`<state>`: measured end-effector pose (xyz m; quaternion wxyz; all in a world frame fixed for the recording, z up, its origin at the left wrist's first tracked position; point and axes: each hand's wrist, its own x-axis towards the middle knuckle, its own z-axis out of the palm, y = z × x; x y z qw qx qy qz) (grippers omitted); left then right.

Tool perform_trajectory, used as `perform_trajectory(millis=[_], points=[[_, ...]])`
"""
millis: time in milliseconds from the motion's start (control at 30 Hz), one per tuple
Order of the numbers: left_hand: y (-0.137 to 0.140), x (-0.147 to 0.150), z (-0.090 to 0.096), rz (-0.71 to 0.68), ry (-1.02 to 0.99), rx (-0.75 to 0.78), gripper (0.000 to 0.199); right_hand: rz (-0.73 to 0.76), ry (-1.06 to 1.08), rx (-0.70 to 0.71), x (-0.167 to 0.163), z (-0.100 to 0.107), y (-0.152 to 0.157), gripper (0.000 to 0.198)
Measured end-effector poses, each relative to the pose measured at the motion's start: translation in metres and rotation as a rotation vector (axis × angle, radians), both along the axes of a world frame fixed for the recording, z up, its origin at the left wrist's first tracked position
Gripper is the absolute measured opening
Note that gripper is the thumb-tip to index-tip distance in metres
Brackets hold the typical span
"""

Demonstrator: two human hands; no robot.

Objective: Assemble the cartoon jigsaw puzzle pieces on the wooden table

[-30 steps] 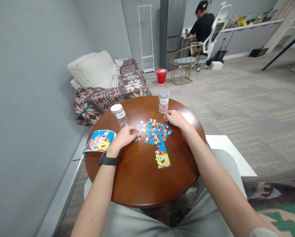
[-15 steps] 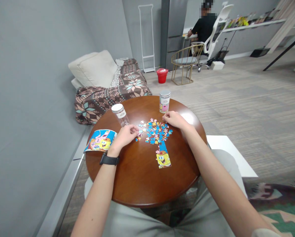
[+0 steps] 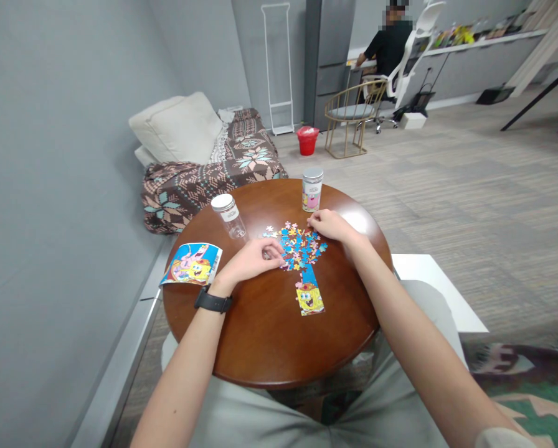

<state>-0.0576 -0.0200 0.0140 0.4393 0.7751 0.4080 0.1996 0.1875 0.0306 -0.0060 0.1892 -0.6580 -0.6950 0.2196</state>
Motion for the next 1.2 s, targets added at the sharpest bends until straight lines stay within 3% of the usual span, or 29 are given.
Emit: perform_trajectory(millis=[300,767,1200], points=[[-0.006,0.012,-0.007,-0.037,0.038,0.004,0.017,0.007,-0.008,0.013,0.001,-0.004,0.003,0.027],[-0.011,0.020,-0.005,-0.118,0.055,0.044,0.014,0.003,-0.027,-0.002,-0.002,0.005,-0.002,0.026],[-0.009,0.018,-0.007,-0.109,0.044,0.061,0.013,0.012,-0.053,0.010,-0.001,0.003,-0.001,0.027]])
